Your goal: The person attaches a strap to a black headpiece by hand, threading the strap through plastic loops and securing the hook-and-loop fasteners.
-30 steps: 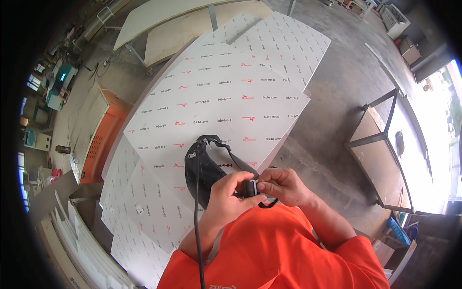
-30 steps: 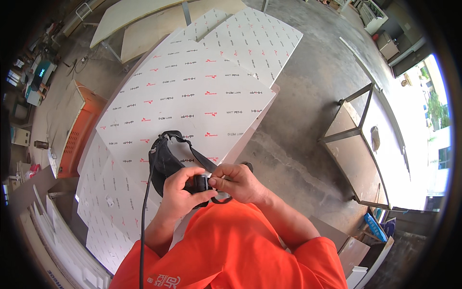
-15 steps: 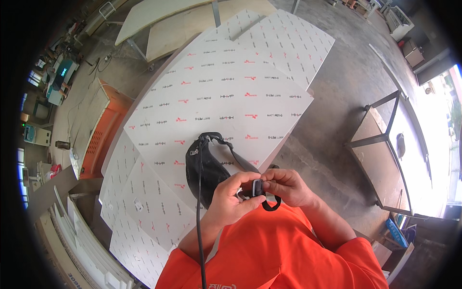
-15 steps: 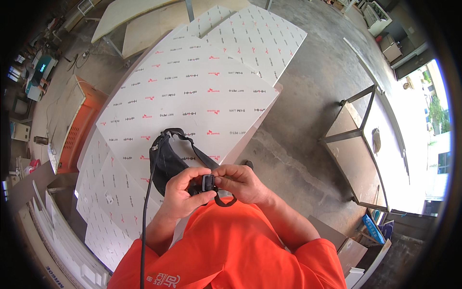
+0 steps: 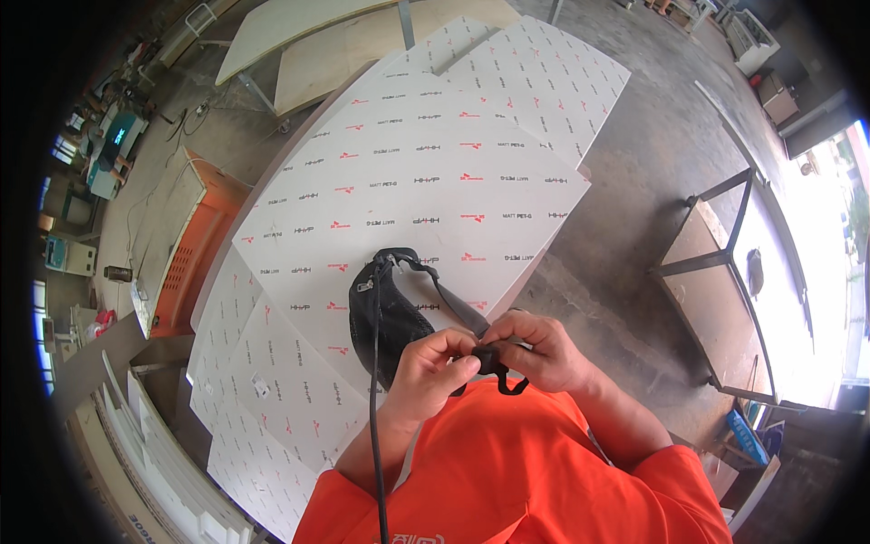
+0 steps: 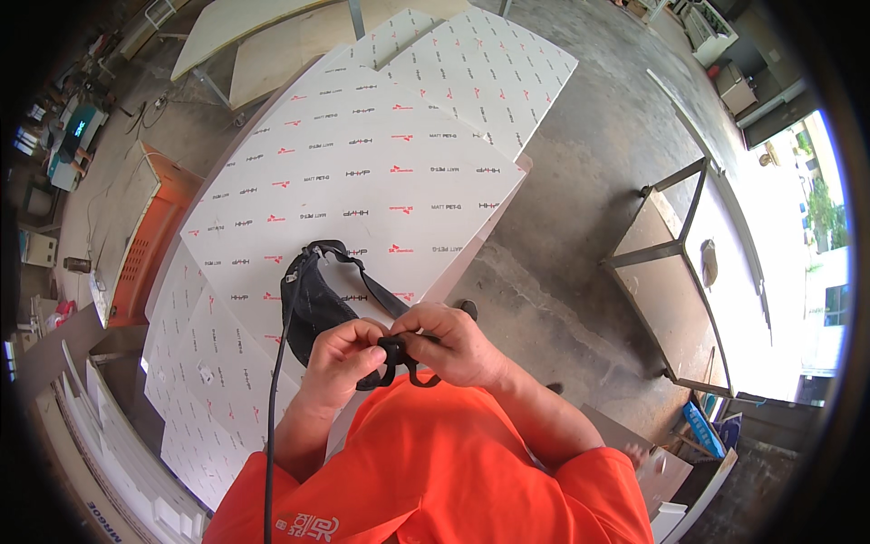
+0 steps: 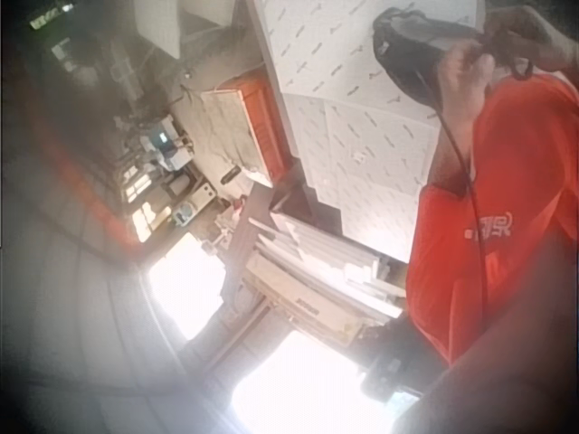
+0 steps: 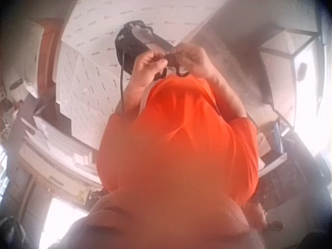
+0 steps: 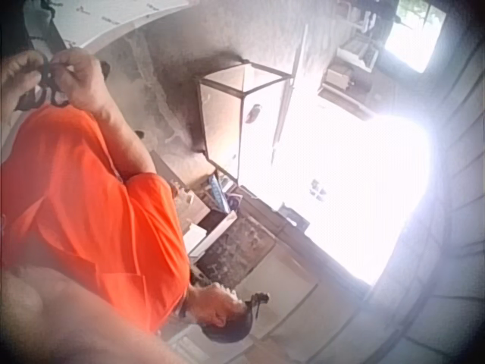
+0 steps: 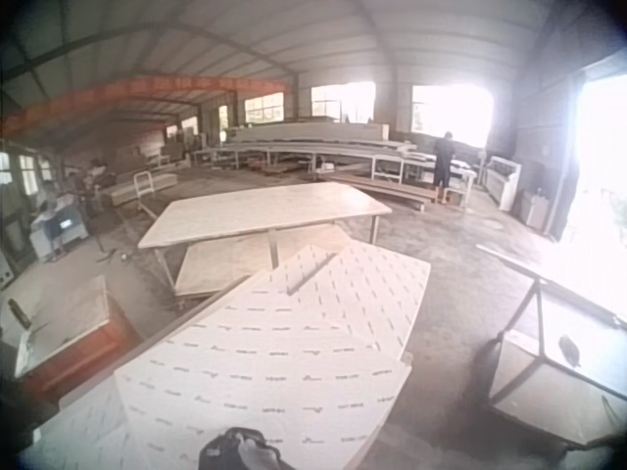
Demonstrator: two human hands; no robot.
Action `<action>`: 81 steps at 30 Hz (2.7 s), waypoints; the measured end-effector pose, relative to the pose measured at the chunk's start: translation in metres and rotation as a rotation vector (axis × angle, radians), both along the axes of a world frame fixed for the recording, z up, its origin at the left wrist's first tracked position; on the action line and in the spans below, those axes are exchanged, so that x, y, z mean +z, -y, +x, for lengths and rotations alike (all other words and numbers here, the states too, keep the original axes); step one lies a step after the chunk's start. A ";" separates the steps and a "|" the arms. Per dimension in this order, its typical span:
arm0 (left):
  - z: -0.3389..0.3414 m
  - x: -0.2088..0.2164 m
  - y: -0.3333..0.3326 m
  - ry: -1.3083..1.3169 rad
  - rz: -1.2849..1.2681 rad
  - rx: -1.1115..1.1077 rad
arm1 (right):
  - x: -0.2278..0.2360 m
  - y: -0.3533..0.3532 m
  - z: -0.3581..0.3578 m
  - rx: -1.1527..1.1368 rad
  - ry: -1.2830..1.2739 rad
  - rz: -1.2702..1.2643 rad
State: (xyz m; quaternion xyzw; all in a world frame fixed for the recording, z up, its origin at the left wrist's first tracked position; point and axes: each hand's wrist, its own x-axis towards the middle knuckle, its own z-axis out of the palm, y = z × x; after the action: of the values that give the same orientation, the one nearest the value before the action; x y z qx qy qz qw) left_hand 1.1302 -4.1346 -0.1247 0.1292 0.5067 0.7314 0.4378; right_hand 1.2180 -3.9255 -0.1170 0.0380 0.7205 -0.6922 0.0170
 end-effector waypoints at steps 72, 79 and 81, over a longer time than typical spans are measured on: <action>-0.003 -0.001 -0.029 -0.960 -0.304 0.364 | 0.012 0.005 -0.043 -0.146 0.316 -0.510; 0.001 -0.010 -0.040 -1.221 -0.399 0.468 | 0.009 0.015 -0.032 -0.368 0.283 -0.575; 0.001 -0.013 -0.042 -1.272 -0.424 0.477 | 0.008 0.017 -0.030 -0.410 0.215 -0.557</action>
State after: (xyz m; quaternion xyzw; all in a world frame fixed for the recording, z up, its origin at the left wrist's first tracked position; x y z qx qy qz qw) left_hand 1.1310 -4.0927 -0.1376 0.3284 0.8098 0.4759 -0.0992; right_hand 1.1884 -3.9424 -0.1088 0.2484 0.4756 -0.8431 -0.0367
